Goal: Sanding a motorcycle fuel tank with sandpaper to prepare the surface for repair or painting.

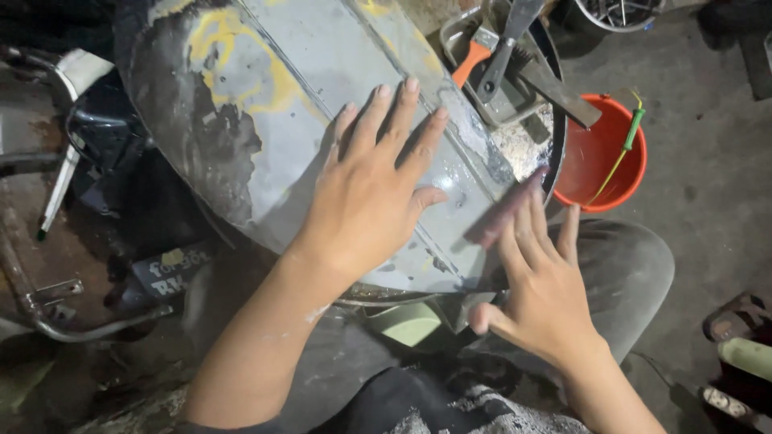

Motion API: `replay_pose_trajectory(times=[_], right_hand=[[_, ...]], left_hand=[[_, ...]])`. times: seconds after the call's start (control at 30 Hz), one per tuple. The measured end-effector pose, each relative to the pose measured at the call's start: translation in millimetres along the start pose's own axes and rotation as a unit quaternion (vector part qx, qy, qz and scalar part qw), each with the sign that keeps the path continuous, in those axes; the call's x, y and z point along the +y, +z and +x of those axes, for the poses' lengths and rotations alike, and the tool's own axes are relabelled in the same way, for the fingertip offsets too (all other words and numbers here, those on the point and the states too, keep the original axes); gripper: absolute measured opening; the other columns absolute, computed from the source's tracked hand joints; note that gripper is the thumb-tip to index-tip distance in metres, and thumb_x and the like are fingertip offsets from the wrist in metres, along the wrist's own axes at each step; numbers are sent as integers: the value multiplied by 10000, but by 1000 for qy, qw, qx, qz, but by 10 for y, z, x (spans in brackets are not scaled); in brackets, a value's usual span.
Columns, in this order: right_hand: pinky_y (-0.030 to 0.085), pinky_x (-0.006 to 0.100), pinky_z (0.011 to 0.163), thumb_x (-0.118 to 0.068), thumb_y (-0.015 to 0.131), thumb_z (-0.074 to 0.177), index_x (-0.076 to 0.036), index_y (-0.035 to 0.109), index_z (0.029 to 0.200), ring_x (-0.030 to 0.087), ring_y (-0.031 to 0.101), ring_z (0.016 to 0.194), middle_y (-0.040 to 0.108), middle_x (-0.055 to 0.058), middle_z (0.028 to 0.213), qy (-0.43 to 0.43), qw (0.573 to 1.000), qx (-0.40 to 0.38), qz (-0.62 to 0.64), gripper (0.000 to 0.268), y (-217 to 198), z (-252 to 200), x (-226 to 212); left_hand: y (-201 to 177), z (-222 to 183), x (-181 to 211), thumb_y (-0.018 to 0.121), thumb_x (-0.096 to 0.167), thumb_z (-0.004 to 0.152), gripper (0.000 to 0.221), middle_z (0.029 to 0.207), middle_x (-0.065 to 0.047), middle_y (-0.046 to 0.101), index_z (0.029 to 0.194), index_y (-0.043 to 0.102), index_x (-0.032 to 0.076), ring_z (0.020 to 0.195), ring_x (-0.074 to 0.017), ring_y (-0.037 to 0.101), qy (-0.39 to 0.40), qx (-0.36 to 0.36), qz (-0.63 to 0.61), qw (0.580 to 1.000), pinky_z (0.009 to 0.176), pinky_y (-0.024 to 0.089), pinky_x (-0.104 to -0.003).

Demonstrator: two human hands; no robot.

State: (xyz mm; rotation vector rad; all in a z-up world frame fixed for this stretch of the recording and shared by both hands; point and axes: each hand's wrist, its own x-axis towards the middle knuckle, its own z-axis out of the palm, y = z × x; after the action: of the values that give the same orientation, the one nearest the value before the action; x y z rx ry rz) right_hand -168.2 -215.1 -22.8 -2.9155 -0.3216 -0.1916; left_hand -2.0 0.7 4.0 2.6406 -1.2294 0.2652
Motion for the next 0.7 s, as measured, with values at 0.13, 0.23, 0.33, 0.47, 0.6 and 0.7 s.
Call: replay_pose_trajectory(times=[0.13, 0.23, 0.33, 0.47, 0.6, 0.7], right_hand=[[86, 777, 1272, -891, 195, 880, 138, 308, 1613, 533, 219, 1612, 326, 363, 1693, -19, 1000, 6, 8, 1268, -42, 164, 12], [13, 739, 1299, -867, 190, 915, 61, 257, 1660, 491, 201, 1635, 241, 328, 1735, -6, 999, -12, 34, 1192, -36, -43, 57], [72, 802, 1241, -852, 193, 919, 33, 248, 1667, 490, 162, 1646, 247, 296, 1747, 22, 998, -46, 23, 1161, 77, -502, 96], [43, 808, 1253, -895, 210, 881, 23, 264, 1661, 541, 239, 1610, 248, 330, 1732, 34, 999, -27, 16, 1205, 221, -763, 129], [-29, 778, 1273, -912, 126, 889, 20, 264, 1672, 519, 254, 1612, 305, 337, 1708, 14, 1000, -7, 15, 1225, 94, -314, 126], [-3, 770, 1265, -887, 131, 907, 96, 337, 1629, 508, 419, 1553, 388, 380, 1666, 0, 1000, 16, 26, 1237, -71, 187, 117]], left_hand=[[35, 1, -12, 680, 562, 1040, 801, 1723, -225, 306, 1672, 433, 135, 1552, -425, 373, -4, 0, 1, 1000, 1247, 339, -591], [33, 13, -32, 694, 575, 1020, 806, 1714, -221, 335, 1655, 471, 132, 1546, -422, 387, 6, 7, 6, 1000, 1240, 346, -582], [30, 20, -42, 653, 611, 1033, 834, 1740, -197, 285, 1688, 413, 153, 1567, -411, 355, 4, -15, 3, 1000, 1263, 314, -567], [-3, 8, -30, 650, 616, 1038, 812, 1723, -202, 334, 1673, 451, 151, 1519, -420, 429, 4, -4, 20, 1000, 1238, 352, -557], [3, 0, -13, 669, 622, 1048, 811, 1716, -207, 354, 1671, 465, 145, 1516, -414, 452, 6, 13, 33, 999, 1241, 372, -545], [9, 3, -28, 665, 601, 1051, 792, 1707, -222, 360, 1655, 477, 125, 1498, -439, 451, 9, 12, 13, 1000, 1224, 371, -562]])
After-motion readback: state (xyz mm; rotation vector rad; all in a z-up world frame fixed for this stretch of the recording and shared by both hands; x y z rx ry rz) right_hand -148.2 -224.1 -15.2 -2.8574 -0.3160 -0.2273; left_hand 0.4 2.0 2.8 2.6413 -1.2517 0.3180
